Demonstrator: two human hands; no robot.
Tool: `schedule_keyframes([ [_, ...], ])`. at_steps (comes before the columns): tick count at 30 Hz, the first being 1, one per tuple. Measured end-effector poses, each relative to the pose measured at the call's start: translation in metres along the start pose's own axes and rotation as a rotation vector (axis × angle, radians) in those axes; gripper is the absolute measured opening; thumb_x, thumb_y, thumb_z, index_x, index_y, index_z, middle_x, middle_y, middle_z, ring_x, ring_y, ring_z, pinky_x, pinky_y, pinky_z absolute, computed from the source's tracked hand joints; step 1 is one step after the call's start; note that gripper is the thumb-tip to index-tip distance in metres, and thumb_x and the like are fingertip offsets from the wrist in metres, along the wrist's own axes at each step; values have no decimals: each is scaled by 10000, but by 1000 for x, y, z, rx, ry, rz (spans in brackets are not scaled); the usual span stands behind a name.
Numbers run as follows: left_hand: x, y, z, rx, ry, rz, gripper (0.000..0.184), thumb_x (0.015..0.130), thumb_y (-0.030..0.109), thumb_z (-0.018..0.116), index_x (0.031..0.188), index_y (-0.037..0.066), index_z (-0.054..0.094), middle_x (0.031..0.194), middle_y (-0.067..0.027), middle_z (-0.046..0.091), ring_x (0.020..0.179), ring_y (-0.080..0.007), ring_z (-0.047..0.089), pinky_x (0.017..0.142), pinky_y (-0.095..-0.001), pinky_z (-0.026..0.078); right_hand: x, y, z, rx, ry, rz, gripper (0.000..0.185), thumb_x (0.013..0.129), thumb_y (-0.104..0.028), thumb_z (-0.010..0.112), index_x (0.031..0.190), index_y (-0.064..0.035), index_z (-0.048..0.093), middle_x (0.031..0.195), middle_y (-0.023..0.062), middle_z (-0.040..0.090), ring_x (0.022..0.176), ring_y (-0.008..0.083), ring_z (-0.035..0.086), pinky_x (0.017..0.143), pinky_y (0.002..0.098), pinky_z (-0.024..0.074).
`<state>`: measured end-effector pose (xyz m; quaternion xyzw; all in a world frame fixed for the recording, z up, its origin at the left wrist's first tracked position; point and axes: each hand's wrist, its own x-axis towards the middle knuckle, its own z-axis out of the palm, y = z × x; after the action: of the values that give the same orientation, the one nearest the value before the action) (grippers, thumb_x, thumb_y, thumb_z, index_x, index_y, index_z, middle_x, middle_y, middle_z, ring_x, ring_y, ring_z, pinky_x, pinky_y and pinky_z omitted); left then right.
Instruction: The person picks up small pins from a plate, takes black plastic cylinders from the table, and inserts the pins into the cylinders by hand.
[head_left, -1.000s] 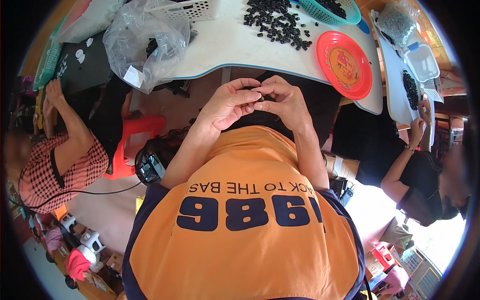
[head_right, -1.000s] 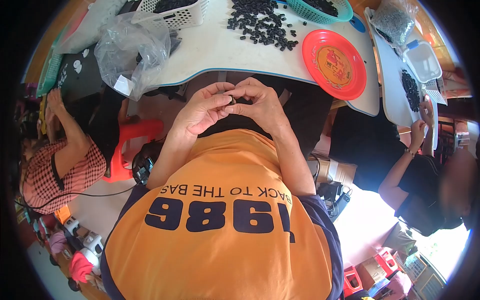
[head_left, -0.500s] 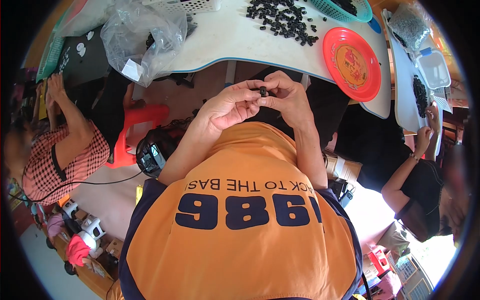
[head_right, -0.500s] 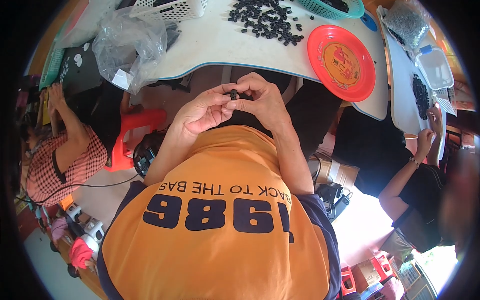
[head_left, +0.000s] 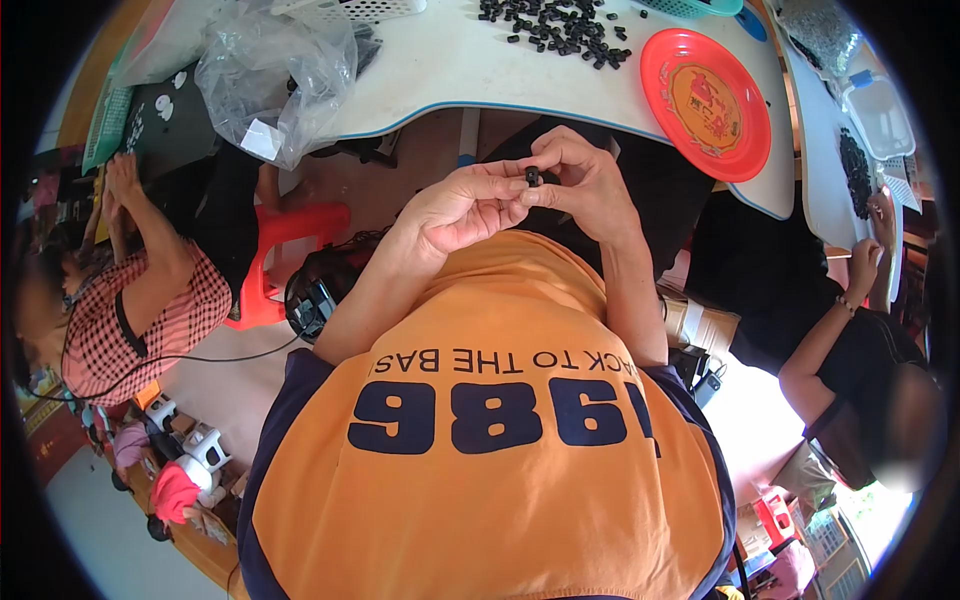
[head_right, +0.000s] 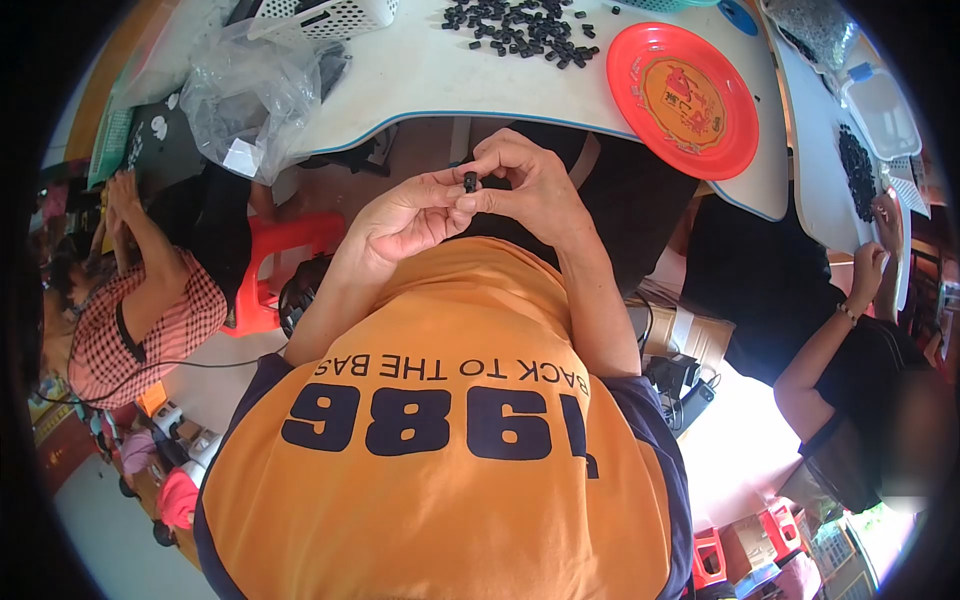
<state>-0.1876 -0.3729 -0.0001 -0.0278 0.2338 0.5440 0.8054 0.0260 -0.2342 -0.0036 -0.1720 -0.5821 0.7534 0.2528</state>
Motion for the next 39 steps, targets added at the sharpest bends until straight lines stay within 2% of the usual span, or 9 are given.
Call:
schedule_keyframes([
  [14,-12,-13,-14,-55,31,-7,294,1137,-51,793,1424,-48,730,1243,-143,813,1070,-188,771,946,-298,670,7,-5,1,29,-182,-24,347,875,-13,1072,1159,-23,873,1245,43,654,1120,156,629,965,333,522],
  [16,-12,-17,-14,-73,14,7,307,1133,-56,791,1434,-51,729,1247,-146,813,1066,-190,773,947,-299,672,6,-1,-6,16,-173,96,357,916,-64,1068,1211,2,878,1226,32,693,1113,134,695,979,311,589],
  [20,-9,-12,4,17,85,6,356,1120,-22,802,1472,-42,755,1212,-119,836,1032,-187,790,944,-302,682,-9,-2,-9,-20,-104,22,322,922,-37,1055,1189,7,881,1219,27,707,1073,116,700,914,297,588],
  [23,10,7,18,135,155,65,268,1110,47,874,1369,-5,829,1217,-107,881,1058,-161,823,962,-310,684,-2,-5,-28,-69,-2,69,319,928,-64,1057,1193,-8,888,1201,20,729,1034,109,692,884,293,580],
  [26,32,12,25,412,276,133,290,1136,76,852,1412,-7,814,1210,-88,879,1027,-154,829,941,-289,691,4,-13,-37,-293,59,81,353,923,-109,1064,1223,-31,896,1180,22,751,993,119,679,885,302,579],
  [28,32,14,24,407,257,135,296,1131,62,855,1417,1,813,1225,-99,885,1040,-161,841,942,-288,693,6,-27,-24,-465,92,-71,371,903,-136,1069,1222,-43,905,1173,23,759,973,140,660,884,315,583],
  [31,46,32,33,380,223,156,311,1127,54,858,1432,17,811,1255,-120,893,1067,-173,859,946,-290,698,14,-62,-30,-513,91,-99,819,830,-200,1110,1578,-109,790,1254,38,770,1076,193,652,1042,364,584],
  [32,54,41,38,350,209,167,318,1129,59,858,1441,25,810,1270,-130,895,1081,-177,865,948,-294,700,12,-58,-46,-434,91,-46,1049,829,-206,1112,1764,-122,643,1351,43,784,1107,193,649,1114,364,557],
  [39,59,123,42,233,96,375,247,1168,51,800,1400,-30,829,1292,-184,890,1193,-309,890,1060,-400,757,-14,-46,-98,-278,273,77,778,989,-24,950,1724,-59,698,1358,33,802,1019,87,602,988,281,557],
])
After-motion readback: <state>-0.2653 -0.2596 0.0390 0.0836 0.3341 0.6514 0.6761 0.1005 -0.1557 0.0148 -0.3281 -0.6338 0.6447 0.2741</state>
